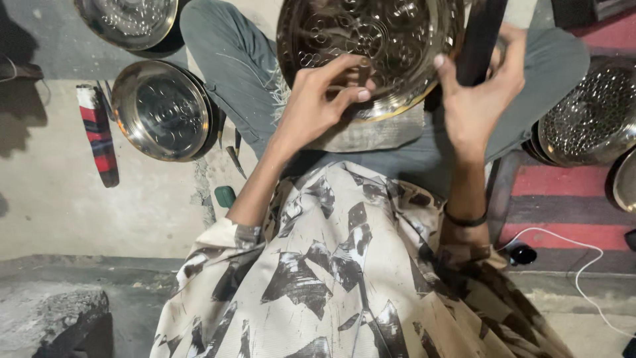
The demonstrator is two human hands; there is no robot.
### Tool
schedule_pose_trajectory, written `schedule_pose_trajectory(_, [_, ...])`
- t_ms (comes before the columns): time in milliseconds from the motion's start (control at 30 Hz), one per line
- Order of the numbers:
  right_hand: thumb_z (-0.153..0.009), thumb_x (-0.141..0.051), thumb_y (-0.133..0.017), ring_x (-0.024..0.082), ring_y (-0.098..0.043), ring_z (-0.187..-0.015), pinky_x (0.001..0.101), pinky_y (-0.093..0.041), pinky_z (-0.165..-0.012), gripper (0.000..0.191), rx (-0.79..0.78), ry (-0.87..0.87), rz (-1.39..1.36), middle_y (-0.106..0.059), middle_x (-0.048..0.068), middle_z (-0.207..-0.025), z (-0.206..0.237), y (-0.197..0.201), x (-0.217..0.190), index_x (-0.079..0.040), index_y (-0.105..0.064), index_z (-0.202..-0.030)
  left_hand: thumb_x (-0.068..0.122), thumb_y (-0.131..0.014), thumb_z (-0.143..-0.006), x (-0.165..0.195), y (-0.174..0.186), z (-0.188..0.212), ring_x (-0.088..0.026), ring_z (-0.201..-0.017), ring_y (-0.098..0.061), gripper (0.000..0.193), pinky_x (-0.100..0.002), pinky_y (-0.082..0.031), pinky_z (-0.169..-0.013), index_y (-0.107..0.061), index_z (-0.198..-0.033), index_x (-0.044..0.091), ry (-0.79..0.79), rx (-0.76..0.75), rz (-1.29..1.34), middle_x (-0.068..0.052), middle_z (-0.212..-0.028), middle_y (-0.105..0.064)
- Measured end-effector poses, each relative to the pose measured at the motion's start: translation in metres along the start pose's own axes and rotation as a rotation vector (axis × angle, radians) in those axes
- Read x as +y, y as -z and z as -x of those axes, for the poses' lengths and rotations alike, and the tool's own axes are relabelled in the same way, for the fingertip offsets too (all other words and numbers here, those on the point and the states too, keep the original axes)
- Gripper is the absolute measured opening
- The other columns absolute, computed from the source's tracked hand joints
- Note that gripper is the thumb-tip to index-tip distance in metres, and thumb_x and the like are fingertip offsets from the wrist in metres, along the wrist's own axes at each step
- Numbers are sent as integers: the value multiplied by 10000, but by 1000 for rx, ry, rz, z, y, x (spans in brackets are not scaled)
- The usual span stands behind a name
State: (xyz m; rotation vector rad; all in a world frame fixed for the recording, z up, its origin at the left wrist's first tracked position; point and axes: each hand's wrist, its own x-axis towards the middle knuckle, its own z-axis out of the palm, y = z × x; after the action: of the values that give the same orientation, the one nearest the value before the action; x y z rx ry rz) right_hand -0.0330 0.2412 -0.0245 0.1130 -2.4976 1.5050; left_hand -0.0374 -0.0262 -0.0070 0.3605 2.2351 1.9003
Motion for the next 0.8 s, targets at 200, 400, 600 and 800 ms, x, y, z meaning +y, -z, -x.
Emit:
schedule_pose_trajectory(200, [-1036,142,-727,143,-627,-865,253,-554,-816,570,-96,54,47,-623,90,-1001,-13,25,2,-45,-477,-1512,15,-719,-944,-14,-13,-4,-196,-984,-810,330,-337,-628,-905,-631,-1262,27,-17,-88,11,-104,-1028,-812])
schedule_pose_trajectory(400, [-1026,-23,-696,112,-707,-887,249,-639,-799,709,-164,-291,-372,-672,-16,-1099,-10,44,-15,-63,-272,-1593,21,-731,-916,-20,-18,-3,-277,-920,-796,341,-349,-606,-818,-620,-1238,21,-101,-11,-141,-146,-991,-785])
schedule_pose_trajectory(600, [-948,-200,-917,266,-621,-760,339,-524,-735,755,-206,128,529,-693,155,-945,-31,62,-41,-117,-492,-1567,36,-716,-930,-20,-13,-7,-322,-881,-778,314,-376,-588,-741,-623,-1230,35,-120,-49,-197,-159,-963,-771])
schedule_pose_trajectory(800, [-887,-80,-850,296,-710,-837,373,-531,-770,775,-543,377,546,-724,161,-973,-27,42,-72,-196,-526,-1582,82,-733,-952,-19,-12,-8,-347,-850,-753,310,-393,-574,-716,-630,-1237,21,-186,-78,-221,-182,-955,-755])
